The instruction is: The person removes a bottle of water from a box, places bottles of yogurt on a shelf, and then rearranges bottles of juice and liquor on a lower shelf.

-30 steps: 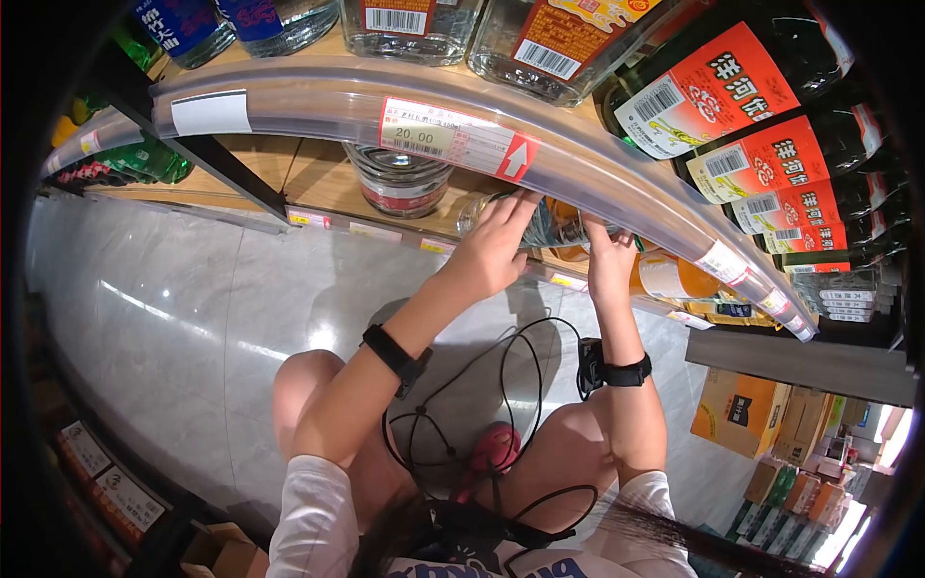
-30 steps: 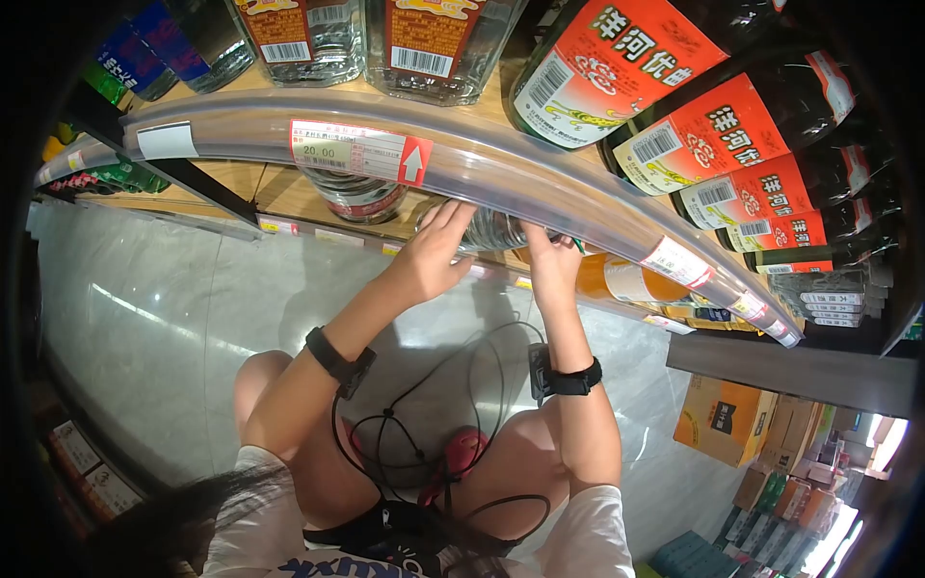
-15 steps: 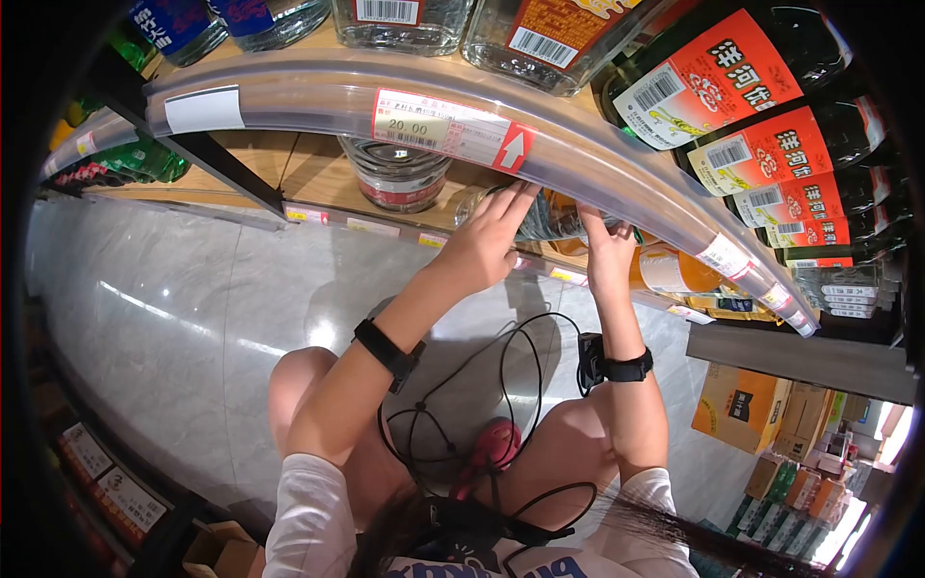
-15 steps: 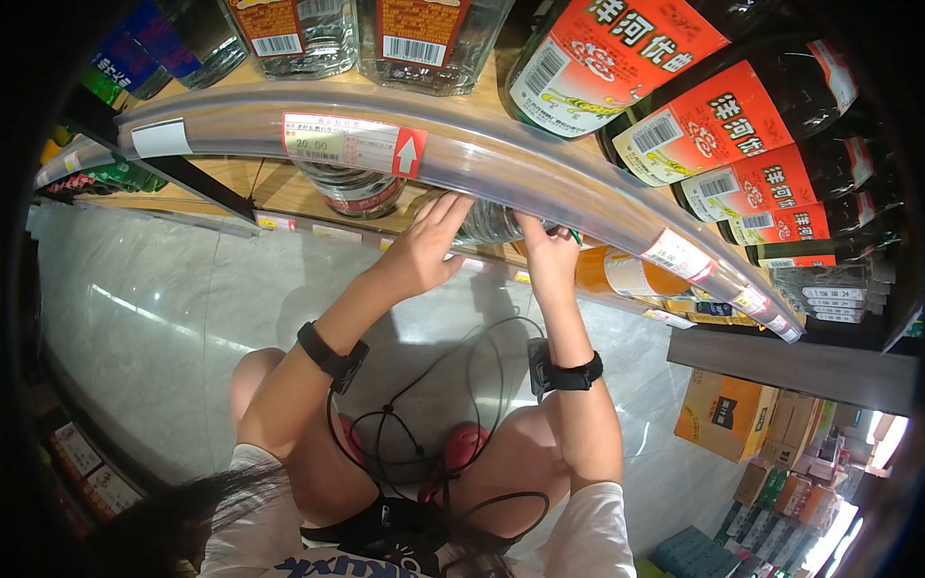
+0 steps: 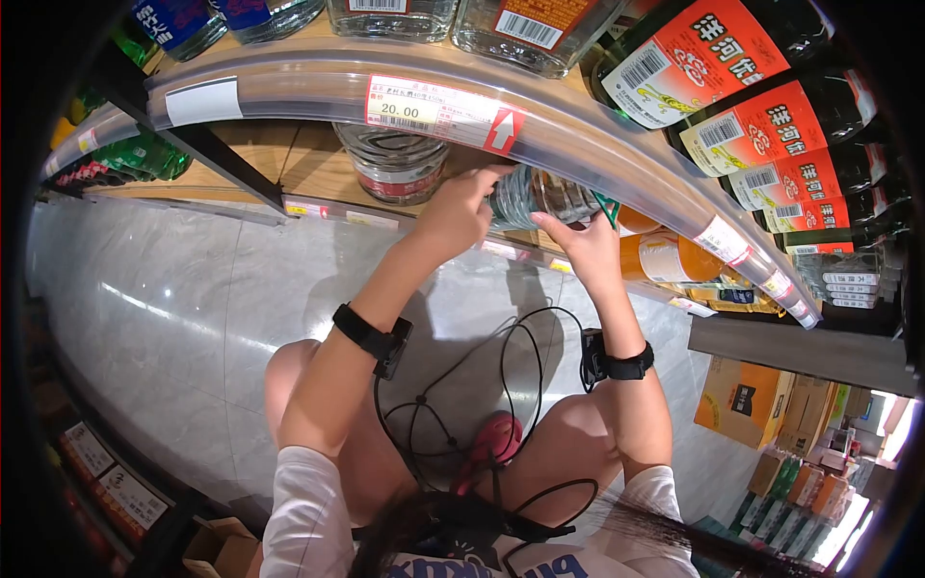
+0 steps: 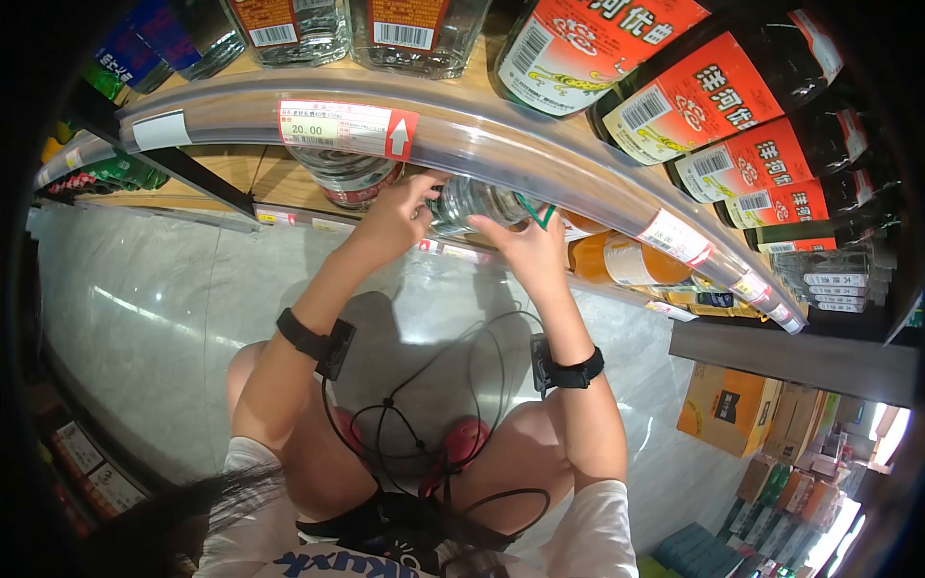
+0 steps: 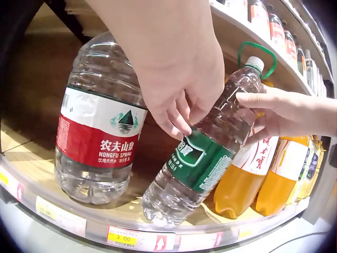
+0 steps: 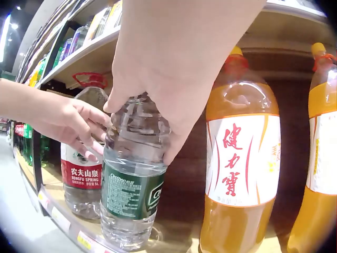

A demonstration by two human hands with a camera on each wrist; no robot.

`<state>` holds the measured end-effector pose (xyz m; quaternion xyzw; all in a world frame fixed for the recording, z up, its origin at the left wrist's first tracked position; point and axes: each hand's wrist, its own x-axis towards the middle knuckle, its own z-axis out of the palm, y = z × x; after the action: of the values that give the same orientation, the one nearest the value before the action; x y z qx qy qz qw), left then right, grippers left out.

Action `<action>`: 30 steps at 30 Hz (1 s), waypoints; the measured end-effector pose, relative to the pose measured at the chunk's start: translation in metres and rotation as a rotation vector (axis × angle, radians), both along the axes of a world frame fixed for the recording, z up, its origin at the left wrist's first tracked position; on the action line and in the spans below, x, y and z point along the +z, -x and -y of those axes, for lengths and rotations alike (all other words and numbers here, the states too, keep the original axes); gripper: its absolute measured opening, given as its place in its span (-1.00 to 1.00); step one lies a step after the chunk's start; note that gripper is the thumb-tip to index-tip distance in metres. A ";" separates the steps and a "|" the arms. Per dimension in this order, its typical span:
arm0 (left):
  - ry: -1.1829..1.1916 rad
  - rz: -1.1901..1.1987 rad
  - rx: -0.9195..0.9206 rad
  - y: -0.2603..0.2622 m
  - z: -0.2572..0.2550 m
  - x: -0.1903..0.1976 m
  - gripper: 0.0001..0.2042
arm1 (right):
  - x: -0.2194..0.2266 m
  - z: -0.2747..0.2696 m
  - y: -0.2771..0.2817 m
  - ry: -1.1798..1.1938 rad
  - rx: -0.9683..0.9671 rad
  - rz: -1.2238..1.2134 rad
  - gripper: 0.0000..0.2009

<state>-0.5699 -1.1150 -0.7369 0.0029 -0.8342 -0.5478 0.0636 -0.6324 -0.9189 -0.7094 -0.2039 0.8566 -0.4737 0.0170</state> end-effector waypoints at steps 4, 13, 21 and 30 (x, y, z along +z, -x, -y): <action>-0.045 -0.050 0.041 0.005 0.002 -0.009 -0.54 | 0.028 0.015 -0.013 -0.062 0.017 -0.074 -0.59; -0.054 -0.033 0.143 -0.002 0.007 -0.009 -0.55 | 0.016 0.030 -0.001 0.014 0.134 -0.389 -0.55; 0.037 0.055 0.138 -0.004 0.012 -0.006 -0.48 | 0.004 0.043 0.006 0.085 0.100 -0.162 -0.43; -0.003 0.112 0.184 -0.006 0.019 -0.007 -0.47 | 0.001 0.041 0.012 -0.037 0.196 -0.039 -0.48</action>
<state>-0.5638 -1.1335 -0.7436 0.1102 -0.8317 -0.5400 0.0672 -0.6443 -0.9596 -0.7084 -0.2954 0.8413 -0.4499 0.0502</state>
